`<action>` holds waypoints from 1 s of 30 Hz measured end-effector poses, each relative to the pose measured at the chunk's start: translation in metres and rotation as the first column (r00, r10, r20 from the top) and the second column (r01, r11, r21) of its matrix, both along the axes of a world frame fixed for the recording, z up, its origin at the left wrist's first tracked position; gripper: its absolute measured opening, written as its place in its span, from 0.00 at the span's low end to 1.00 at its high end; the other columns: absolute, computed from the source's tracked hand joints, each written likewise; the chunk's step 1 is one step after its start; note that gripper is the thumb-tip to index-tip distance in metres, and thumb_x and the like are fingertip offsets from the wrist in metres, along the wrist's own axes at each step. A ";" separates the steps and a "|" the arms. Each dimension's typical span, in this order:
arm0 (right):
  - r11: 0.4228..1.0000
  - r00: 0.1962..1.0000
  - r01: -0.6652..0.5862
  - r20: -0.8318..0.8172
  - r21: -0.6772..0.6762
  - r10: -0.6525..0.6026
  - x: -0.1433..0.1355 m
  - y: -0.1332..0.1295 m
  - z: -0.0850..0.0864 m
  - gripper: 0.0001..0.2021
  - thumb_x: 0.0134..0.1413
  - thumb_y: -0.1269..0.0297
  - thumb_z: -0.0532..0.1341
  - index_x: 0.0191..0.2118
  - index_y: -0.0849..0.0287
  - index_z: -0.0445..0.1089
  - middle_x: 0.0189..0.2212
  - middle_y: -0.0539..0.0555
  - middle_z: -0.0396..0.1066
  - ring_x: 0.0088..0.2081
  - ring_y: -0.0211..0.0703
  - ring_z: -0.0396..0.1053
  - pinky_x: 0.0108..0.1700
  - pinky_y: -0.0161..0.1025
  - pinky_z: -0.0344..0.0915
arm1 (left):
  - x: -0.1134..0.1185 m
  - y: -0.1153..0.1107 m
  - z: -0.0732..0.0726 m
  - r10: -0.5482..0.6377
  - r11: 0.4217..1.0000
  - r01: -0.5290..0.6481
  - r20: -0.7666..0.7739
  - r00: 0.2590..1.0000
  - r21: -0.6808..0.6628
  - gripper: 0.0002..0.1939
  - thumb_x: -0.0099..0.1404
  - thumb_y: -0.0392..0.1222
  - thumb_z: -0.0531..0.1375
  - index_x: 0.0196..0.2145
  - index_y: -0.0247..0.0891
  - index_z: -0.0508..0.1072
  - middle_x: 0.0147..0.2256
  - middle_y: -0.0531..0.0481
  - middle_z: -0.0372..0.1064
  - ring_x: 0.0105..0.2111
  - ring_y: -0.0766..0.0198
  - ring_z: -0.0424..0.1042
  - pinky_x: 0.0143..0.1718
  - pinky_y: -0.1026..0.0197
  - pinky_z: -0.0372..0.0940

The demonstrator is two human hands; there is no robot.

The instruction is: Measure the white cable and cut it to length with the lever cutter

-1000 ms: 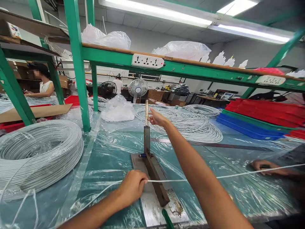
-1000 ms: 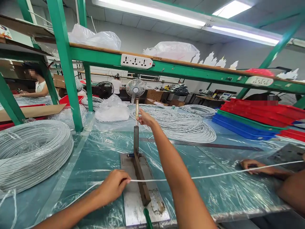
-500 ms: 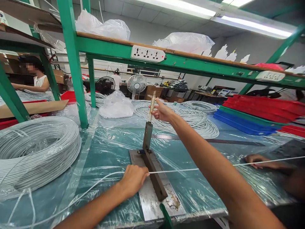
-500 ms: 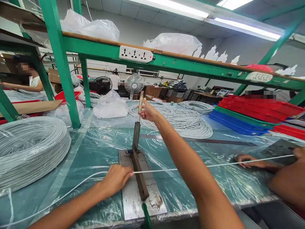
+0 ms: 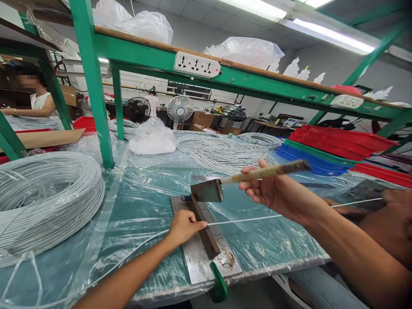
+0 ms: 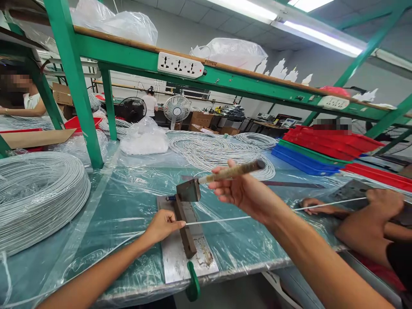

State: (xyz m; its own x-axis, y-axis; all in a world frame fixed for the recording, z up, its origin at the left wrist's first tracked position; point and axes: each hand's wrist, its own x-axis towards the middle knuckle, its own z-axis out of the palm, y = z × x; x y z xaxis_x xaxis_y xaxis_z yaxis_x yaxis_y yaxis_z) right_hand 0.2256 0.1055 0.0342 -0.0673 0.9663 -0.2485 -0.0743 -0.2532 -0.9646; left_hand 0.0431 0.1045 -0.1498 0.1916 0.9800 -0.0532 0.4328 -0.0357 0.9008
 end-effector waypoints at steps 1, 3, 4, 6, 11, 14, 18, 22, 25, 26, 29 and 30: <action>1.000 1.000 -0.014 -0.009 -0.008 0.014 0.005 -0.010 -0.006 0.15 0.61 0.55 0.50 0.32 0.58 0.67 0.21 0.56 0.69 0.20 0.36 0.66 0.20 0.29 0.63 | 0.001 0.000 -0.001 0.015 1.000 -0.015 -0.003 1.000 -0.008 0.19 0.52 0.51 0.62 0.15 0.36 0.60 0.16 0.58 0.54 0.20 0.70 0.56 0.22 0.66 0.46; 0.998 0.998 -0.054 -0.035 -0.024 0.053 0.013 -0.030 -0.017 0.09 0.51 0.57 0.61 0.30 0.57 0.67 0.21 0.54 0.69 0.19 0.35 0.64 0.19 0.29 0.63 | 0.003 0.000 -0.002 0.049 0.999 -0.049 -0.024 0.999 -0.021 0.19 0.50 0.49 0.63 0.14 0.37 0.59 0.15 0.59 0.52 0.19 0.70 0.55 0.22 0.65 0.45; 0.997 0.997 -0.063 -0.044 -0.041 0.062 0.016 -0.039 -0.023 0.09 0.46 0.58 0.65 0.29 0.57 0.68 0.21 0.53 0.68 0.19 0.35 0.63 0.19 0.29 0.63 | 0.003 0.000 -0.001 0.068 0.997 -0.069 -0.038 0.997 -0.021 0.18 0.50 0.48 0.63 0.14 0.37 0.59 0.15 0.59 0.52 0.19 0.70 0.54 0.22 0.65 0.45; 0.995 0.998 -0.049 -0.037 -0.083 0.046 0.019 -0.057 -0.033 0.11 0.38 0.60 0.69 0.28 0.57 0.68 0.21 0.52 0.67 0.19 0.34 0.62 0.19 0.29 0.63 | 0.004 -0.001 0.001 0.100 0.995 -0.101 -0.066 0.993 -0.014 0.17 0.50 0.45 0.62 0.15 0.37 0.59 0.15 0.58 0.53 0.19 0.69 0.54 0.22 0.64 0.44; 0.989 0.999 -0.001 0.037 -0.149 0.006 0.024 -0.086 -0.059 0.19 0.35 0.59 0.70 0.37 0.57 0.71 0.23 0.52 0.68 0.14 0.30 0.57 0.14 0.28 0.57 | 0.004 -0.002 0.004 0.104 0.994 -0.106 -0.094 0.990 -0.016 0.15 0.50 0.45 0.62 0.16 0.38 0.60 0.16 0.58 0.55 0.20 0.69 0.55 0.22 0.64 0.44; 0.986 0.999 -0.017 0.048 -0.165 0.026 0.028 -0.093 -0.070 0.30 0.36 0.59 0.70 0.50 0.54 0.66 0.24 0.50 0.69 0.12 0.28 0.54 0.12 0.27 0.54 | 0.005 -0.001 0.003 0.108 0.994 -0.111 -0.105 0.988 -0.022 0.15 0.50 0.45 0.62 0.16 0.38 0.60 0.16 0.58 0.55 0.20 0.69 0.55 0.22 0.64 0.45; 0.973 0.997 -0.008 0.073 -0.229 0.026 0.026 -0.104 -0.074 0.24 0.39 0.62 0.67 0.47 0.56 0.67 0.21 0.48 0.67 0.12 0.28 0.55 0.12 0.27 0.55 | 0.005 0.000 0.002 0.108 0.994 -0.111 -0.114 0.988 -0.021 0.15 0.50 0.45 0.62 0.15 0.38 0.60 0.16 0.58 0.55 0.20 0.69 0.56 0.23 0.64 0.45; 0.897 0.994 -0.103 -0.028 -0.429 0.101 0.021 -0.109 -0.082 0.08 0.47 0.59 0.61 0.29 0.58 0.64 0.13 0.44 0.57 0.09 0.25 0.46 0.10 0.23 0.48 | 0.005 0.001 0.002 0.099 0.995 -0.102 -0.115 0.988 -0.020 0.15 0.50 0.45 0.62 0.15 0.38 0.60 0.16 0.58 0.55 0.20 0.68 0.56 0.23 0.64 0.45; 0.855 0.992 -0.128 -0.043 -0.503 0.123 0.017 -0.106 -0.093 0.10 0.49 0.56 0.58 0.31 0.56 0.61 0.14 0.42 0.55 0.08 0.26 0.44 0.08 0.24 0.47 | 0.005 0.001 0.003 0.096 0.995 -0.098 -0.116 0.989 -0.015 0.15 0.50 0.45 0.62 0.16 0.38 0.60 0.16 0.58 0.55 0.21 0.68 0.56 0.23 0.64 0.45; 0.863 0.988 -0.137 -0.004 -0.487 0.154 0.016 -0.105 -0.095 0.11 0.48 0.54 0.59 0.30 0.56 0.59 0.13 0.41 0.53 0.07 0.26 0.44 0.08 0.24 0.46 | 0.005 0.001 0.003 0.095 0.995 -0.097 -0.115 0.989 -0.013 0.15 0.50 0.45 0.62 0.16 0.38 0.60 0.16 0.58 0.55 0.21 0.68 0.56 0.23 0.64 0.45; 0.915 0.967 -0.151 0.136 -0.374 0.215 0.014 -0.105 -0.097 0.18 0.44 0.52 0.64 0.27 0.56 0.54 0.12 0.38 0.47 0.08 0.24 0.41 0.09 0.22 0.41 | 0.005 0.000 0.003 0.094 0.995 -0.095 -0.109 0.990 -0.008 0.15 0.50 0.45 0.61 0.15 0.37 0.60 0.16 0.58 0.55 0.21 0.69 0.56 0.23 0.64 0.45; 0.924 0.962 -0.156 0.157 -0.348 0.222 0.014 -0.106 -0.097 0.19 0.43 0.51 0.64 0.27 0.56 0.54 0.12 0.38 0.46 0.08 0.24 0.40 0.09 0.22 0.40 | 0.005 0.000 0.003 0.094 0.995 -0.096 -0.104 0.990 -0.007 0.16 0.50 0.45 0.61 0.15 0.37 0.59 0.16 0.58 0.54 0.20 0.69 0.56 0.23 0.64 0.45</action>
